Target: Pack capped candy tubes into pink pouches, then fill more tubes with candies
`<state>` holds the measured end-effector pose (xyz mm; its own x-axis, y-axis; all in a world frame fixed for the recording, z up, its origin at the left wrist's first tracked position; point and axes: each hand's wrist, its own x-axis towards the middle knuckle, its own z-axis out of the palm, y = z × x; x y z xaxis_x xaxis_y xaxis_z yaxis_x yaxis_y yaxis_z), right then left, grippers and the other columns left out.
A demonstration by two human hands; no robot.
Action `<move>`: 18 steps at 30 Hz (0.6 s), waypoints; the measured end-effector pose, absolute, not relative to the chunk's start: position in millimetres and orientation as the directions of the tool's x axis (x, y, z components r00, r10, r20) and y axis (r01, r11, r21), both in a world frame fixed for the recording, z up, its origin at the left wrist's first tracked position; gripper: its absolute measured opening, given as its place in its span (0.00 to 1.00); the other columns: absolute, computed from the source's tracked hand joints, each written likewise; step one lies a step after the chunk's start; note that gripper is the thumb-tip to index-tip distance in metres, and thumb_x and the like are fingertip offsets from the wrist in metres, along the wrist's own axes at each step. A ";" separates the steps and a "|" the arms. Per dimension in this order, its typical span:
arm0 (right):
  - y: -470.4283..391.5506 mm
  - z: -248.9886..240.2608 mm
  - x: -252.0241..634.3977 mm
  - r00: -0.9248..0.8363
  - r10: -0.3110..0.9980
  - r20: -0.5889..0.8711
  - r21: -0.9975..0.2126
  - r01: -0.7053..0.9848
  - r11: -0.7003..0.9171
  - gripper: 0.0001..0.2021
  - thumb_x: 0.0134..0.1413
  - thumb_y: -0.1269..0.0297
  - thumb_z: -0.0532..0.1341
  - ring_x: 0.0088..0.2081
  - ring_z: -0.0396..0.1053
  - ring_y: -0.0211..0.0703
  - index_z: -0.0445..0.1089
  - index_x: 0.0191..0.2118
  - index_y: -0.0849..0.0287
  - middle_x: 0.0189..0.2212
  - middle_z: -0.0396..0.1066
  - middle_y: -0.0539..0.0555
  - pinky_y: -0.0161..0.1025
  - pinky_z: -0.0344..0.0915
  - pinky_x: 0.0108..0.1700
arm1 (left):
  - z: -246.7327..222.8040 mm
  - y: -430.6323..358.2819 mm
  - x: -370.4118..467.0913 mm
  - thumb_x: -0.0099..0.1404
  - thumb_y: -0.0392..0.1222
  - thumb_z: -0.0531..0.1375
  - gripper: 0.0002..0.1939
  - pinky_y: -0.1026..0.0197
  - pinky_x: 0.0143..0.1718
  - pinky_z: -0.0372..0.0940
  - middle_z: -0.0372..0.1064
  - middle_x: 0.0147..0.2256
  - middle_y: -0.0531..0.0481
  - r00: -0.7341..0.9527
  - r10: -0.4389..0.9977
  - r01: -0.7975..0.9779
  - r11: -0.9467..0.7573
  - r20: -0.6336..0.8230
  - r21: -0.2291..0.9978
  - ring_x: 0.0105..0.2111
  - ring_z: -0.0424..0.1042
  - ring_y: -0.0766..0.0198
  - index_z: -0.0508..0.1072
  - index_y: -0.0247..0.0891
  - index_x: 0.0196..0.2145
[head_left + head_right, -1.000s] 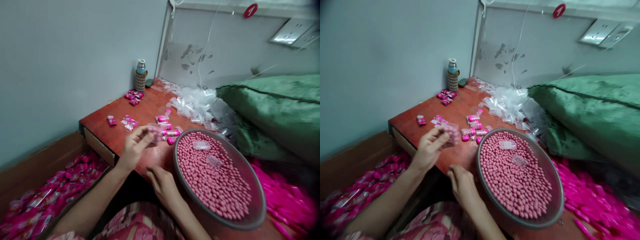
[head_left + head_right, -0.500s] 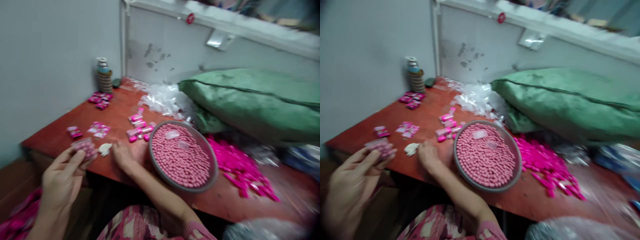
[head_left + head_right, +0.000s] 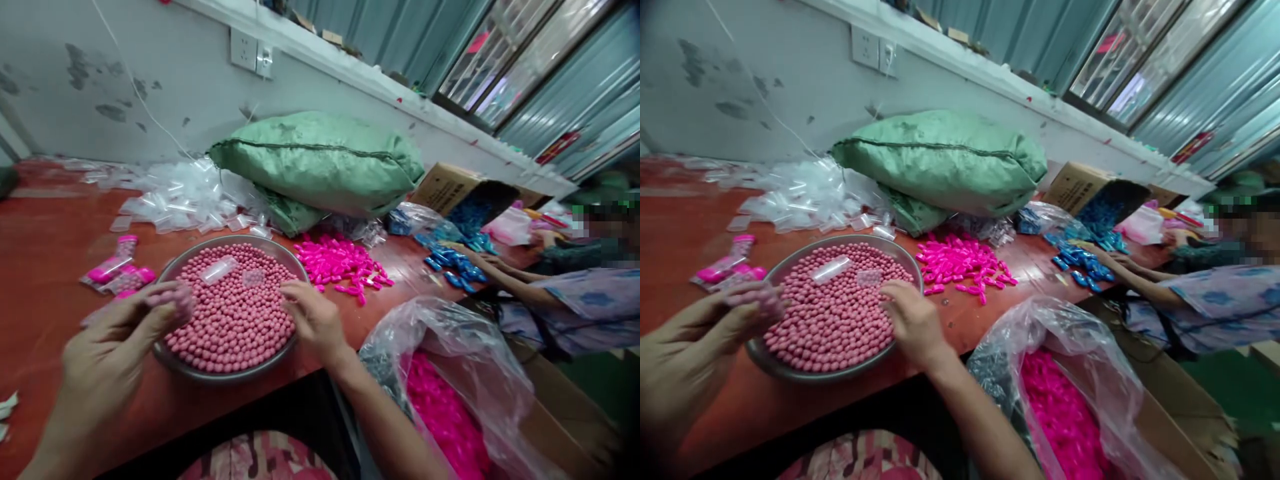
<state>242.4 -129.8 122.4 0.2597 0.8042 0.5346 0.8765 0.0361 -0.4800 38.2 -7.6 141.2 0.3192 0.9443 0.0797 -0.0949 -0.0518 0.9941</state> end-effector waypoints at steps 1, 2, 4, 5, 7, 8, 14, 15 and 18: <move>-140.6 115.3 269.7 0.356 0.793 0.494 -0.460 0.881 -0.109 0.11 0.57 0.67 0.50 0.46 0.64 0.38 0.64 0.44 0.58 0.43 0.68 0.54 0.34 0.59 0.48 | 139.8 -8.3 49.8 0.51 0.45 0.62 0.13 0.59 0.42 0.68 0.72 0.38 0.59 0.366 0.929 -0.066 -0.041 0.062 0.997 0.38 0.71 0.60 0.73 0.44 0.37; -151.4 107.4 297.8 0.433 0.795 0.424 -0.391 0.880 -0.271 0.11 0.57 0.67 0.49 0.44 0.65 0.39 0.66 0.42 0.58 0.41 0.69 0.54 0.35 0.60 0.47 | 137.4 -9.1 59.5 0.51 0.46 0.62 0.14 0.59 0.43 0.68 0.72 0.38 0.56 0.416 0.908 -0.041 -0.022 0.037 0.999 0.38 0.71 0.60 0.73 0.42 0.38; -170.5 90.3 351.3 0.564 0.793 0.231 -0.132 0.825 -0.549 0.11 0.56 0.69 0.50 0.43 0.66 0.41 0.67 0.42 0.58 0.40 0.70 0.55 0.35 0.60 0.44 | 130.1 -10.4 73.4 0.51 0.46 0.62 0.17 0.60 0.43 0.67 0.72 0.39 0.52 0.507 0.862 -0.008 0.024 -0.017 1.000 0.39 0.71 0.60 0.72 0.39 0.40; -178.0 81.6 374.3 0.588 0.787 0.188 -0.091 0.808 -0.582 0.11 0.54 0.71 0.51 0.42 0.66 0.43 0.68 0.42 0.59 0.40 0.70 0.57 0.36 0.60 0.44 | 125.9 -10.9 78.2 0.51 0.46 0.62 0.18 0.60 0.44 0.66 0.71 0.40 0.51 0.539 0.841 0.011 0.036 -0.036 0.999 0.40 0.70 0.59 0.71 0.38 0.41; -188.1 65.0 409.0 0.596 0.791 0.141 -0.036 0.801 -0.597 0.12 0.51 0.74 0.53 0.43 0.65 0.45 0.69 0.41 0.61 0.40 0.70 0.59 0.38 0.59 0.45 | 118.4 -11.9 84.5 0.51 0.46 0.62 0.20 0.59 0.45 0.65 0.70 0.42 0.49 0.581 0.812 0.045 0.037 -0.056 0.998 0.41 0.69 0.58 0.70 0.37 0.42; -191.1 57.6 420.3 0.585 0.800 0.130 -0.029 0.809 -0.587 0.11 0.50 0.74 0.54 0.43 0.65 0.46 0.69 0.40 0.61 0.41 0.70 0.59 0.38 0.58 0.45 | 115.7 -12.5 86.6 0.51 0.46 0.62 0.20 0.59 0.45 0.65 0.70 0.42 0.48 0.595 0.802 0.055 0.032 -0.059 0.998 0.42 0.69 0.58 0.70 0.37 0.42; -200.6 43.1 432.0 0.549 0.826 0.127 0.028 0.830 -0.556 0.11 0.53 0.69 0.53 0.41 0.65 0.49 0.67 0.41 0.62 0.37 0.70 0.61 0.42 0.58 0.43 | 116.1 -19.2 92.9 0.53 0.46 0.60 0.19 0.54 0.47 0.63 0.69 0.43 0.47 0.624 0.777 0.076 0.044 -0.082 0.996 0.43 0.68 0.56 0.69 0.37 0.43; -200.5 48.7 428.1 0.532 0.830 0.166 0.008 0.841 -0.540 0.12 0.54 0.68 0.52 0.40 0.66 0.49 0.66 0.43 0.61 0.38 0.70 0.61 0.42 0.59 0.42 | 117.9 -21.1 94.2 0.53 0.46 0.60 0.19 0.54 0.47 0.63 0.69 0.42 0.47 0.634 0.769 0.067 0.053 -0.084 0.996 0.43 0.68 0.56 0.69 0.37 0.43; -191.4 82.0 404.1 0.378 0.856 0.353 -0.125 0.926 -0.358 0.14 0.56 0.67 0.50 0.41 0.66 0.46 0.62 0.47 0.59 0.41 0.66 0.59 0.41 0.62 0.40 | 123.6 -27.9 100.7 0.55 0.45 0.59 0.18 0.56 0.45 0.64 0.70 0.41 0.47 0.677 0.732 0.018 0.083 -0.074 0.996 0.41 0.69 0.57 0.69 0.36 0.43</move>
<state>404.1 -191.4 82.0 0.3781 0.8557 0.3534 0.9255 -0.3575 -0.1247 100.7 -27.9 123.6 0.6774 0.7319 -0.0737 0.0183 0.0835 0.9963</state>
